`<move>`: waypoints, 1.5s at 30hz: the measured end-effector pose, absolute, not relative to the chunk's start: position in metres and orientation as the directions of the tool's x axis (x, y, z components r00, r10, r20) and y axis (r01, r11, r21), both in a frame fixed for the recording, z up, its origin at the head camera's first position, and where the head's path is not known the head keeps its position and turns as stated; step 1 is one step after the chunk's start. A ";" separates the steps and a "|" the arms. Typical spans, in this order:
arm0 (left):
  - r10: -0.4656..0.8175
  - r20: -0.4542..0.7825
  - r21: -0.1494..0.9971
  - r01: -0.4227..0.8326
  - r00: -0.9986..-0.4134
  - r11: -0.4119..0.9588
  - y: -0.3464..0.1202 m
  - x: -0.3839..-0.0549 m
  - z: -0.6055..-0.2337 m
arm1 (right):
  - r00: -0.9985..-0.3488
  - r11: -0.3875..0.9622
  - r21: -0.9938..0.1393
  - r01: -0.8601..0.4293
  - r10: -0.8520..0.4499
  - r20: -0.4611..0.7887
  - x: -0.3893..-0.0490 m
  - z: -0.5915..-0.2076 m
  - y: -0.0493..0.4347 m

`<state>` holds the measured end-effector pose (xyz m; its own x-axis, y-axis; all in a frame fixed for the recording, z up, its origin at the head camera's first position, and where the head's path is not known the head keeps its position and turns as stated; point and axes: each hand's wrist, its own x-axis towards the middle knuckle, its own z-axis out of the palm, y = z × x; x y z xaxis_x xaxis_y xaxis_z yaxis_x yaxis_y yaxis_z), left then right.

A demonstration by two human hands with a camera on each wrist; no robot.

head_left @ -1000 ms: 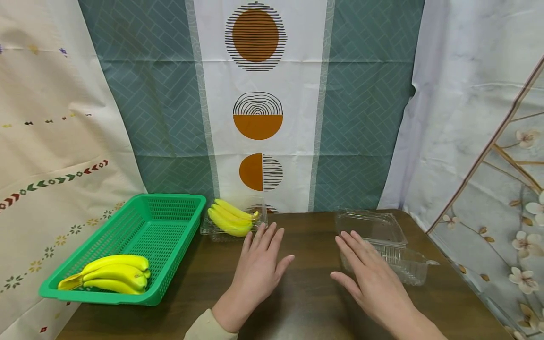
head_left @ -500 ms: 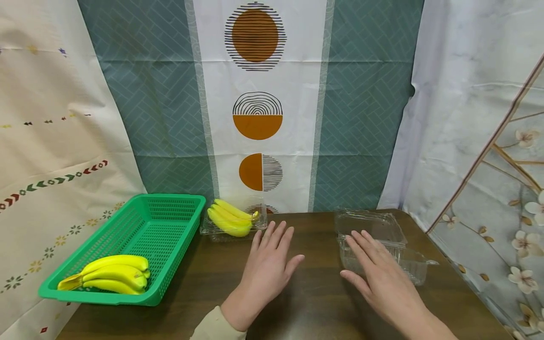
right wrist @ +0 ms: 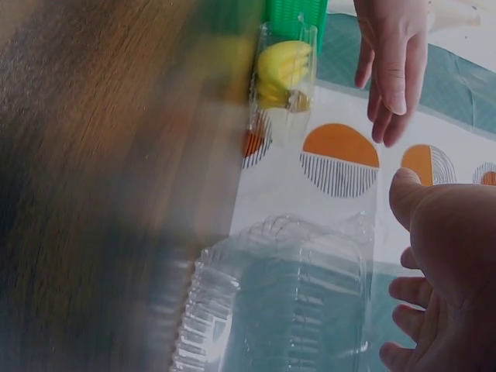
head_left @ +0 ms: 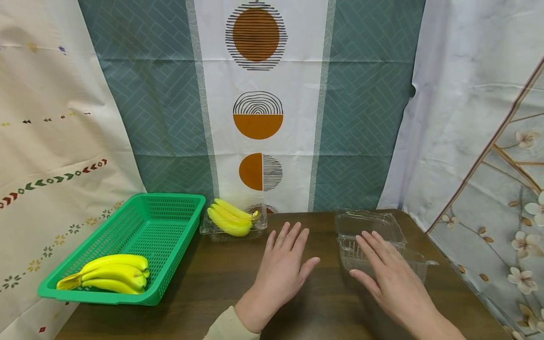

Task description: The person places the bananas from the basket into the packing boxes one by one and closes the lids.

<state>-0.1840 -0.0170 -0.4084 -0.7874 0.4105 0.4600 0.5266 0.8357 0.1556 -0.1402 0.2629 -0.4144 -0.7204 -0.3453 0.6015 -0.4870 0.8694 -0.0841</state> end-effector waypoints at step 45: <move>0.502 0.429 0.108 0.595 -0.751 0.797 0.049 -0.183 -0.410 | -0.737 0.917 -0.069 -0.393 -0.269 0.620 -0.139 -0.422 0.321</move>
<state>-0.1826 0.0488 -0.4101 -0.7509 0.5022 0.4289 0.5946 0.7967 0.1082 -0.1393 0.3209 -0.4220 -0.7374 -0.2689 0.6196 -0.3927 0.9170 -0.0694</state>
